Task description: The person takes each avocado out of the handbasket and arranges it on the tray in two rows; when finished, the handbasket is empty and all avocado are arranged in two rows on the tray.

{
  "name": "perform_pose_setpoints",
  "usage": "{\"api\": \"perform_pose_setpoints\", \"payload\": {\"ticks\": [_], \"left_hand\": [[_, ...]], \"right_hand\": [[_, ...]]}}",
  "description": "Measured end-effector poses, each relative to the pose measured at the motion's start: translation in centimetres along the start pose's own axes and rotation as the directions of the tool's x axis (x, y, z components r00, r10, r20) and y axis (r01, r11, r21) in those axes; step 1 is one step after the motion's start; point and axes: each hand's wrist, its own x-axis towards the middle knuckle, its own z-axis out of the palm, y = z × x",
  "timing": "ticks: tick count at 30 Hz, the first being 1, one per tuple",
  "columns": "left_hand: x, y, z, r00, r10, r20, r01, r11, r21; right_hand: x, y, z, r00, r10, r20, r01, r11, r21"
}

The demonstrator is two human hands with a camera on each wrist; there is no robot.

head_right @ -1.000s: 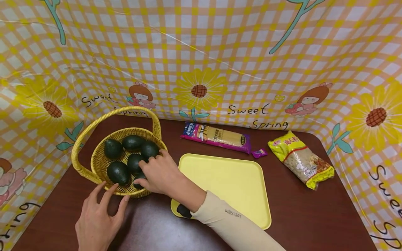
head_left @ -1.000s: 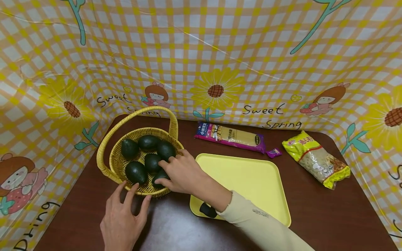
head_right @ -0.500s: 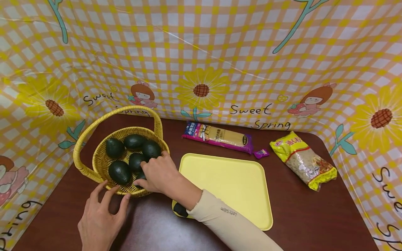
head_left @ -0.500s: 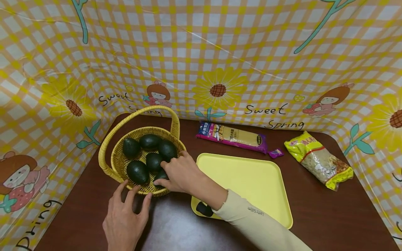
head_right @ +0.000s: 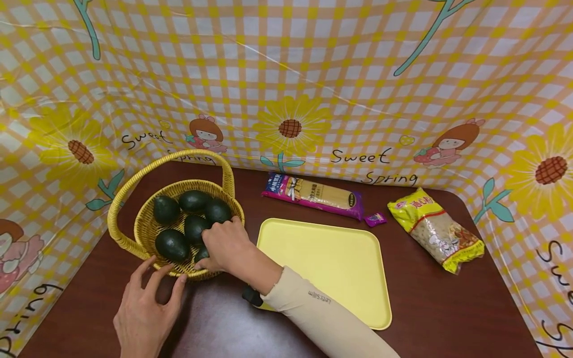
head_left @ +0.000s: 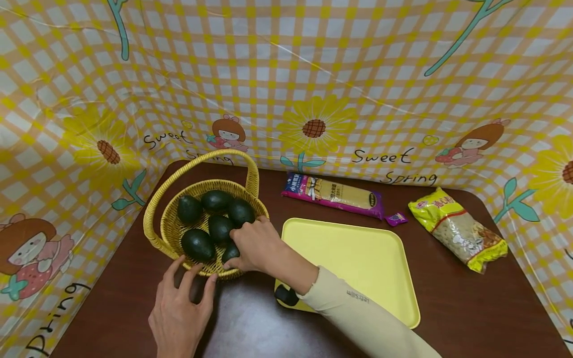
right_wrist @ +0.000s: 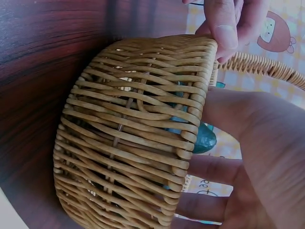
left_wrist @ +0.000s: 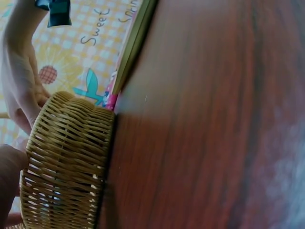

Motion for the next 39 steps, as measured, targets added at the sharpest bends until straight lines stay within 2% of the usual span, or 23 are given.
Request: {"api": "perform_pose_setpoints", "payload": {"ticks": [4, 9, 21, 25, 33, 39], "left_hand": [[0.0, 0.0, 0.2, 1.000, 0.011, -0.018, -0.011, 1.000, -0.007], [0.0, 0.0, 0.2, 1.000, 0.014, -0.010, -0.014, 1.000, -0.006], [0.0, 0.2, 0.1, 1.000, -0.008, -0.003, 0.008, 1.000, 0.002], [0.0, 0.2, 0.0, 1.000, -0.015, 0.003, 0.015, 1.000, -0.001], [-0.1, 0.1, 0.0, 1.000, -0.025, 0.009, 0.025, 1.000, 0.001], [-0.3, 0.1, 0.0, 0.999, -0.035, 0.017, 0.035, 0.999, 0.004]], "right_hand": [[0.3, 0.1, 0.2, 0.999, 0.028, 0.028, -0.029, 0.999, 0.040], [0.6, 0.1, 0.7, 0.996, 0.070, 0.051, -0.073, 0.995, 0.064], [1.2, -1.3, 1.4, 0.986, 0.166, -0.018, -0.167, 0.985, -0.046], [1.4, -1.4, 1.2, 0.985, 0.169, 0.014, -0.169, 0.985, -0.045], [1.4, -1.3, 0.9, 0.982, 0.150, 0.111, -0.158, 0.985, 0.072], [1.4, -1.2, 1.0, 0.986, 0.125, 0.111, -0.133, 0.988, 0.073]]}}
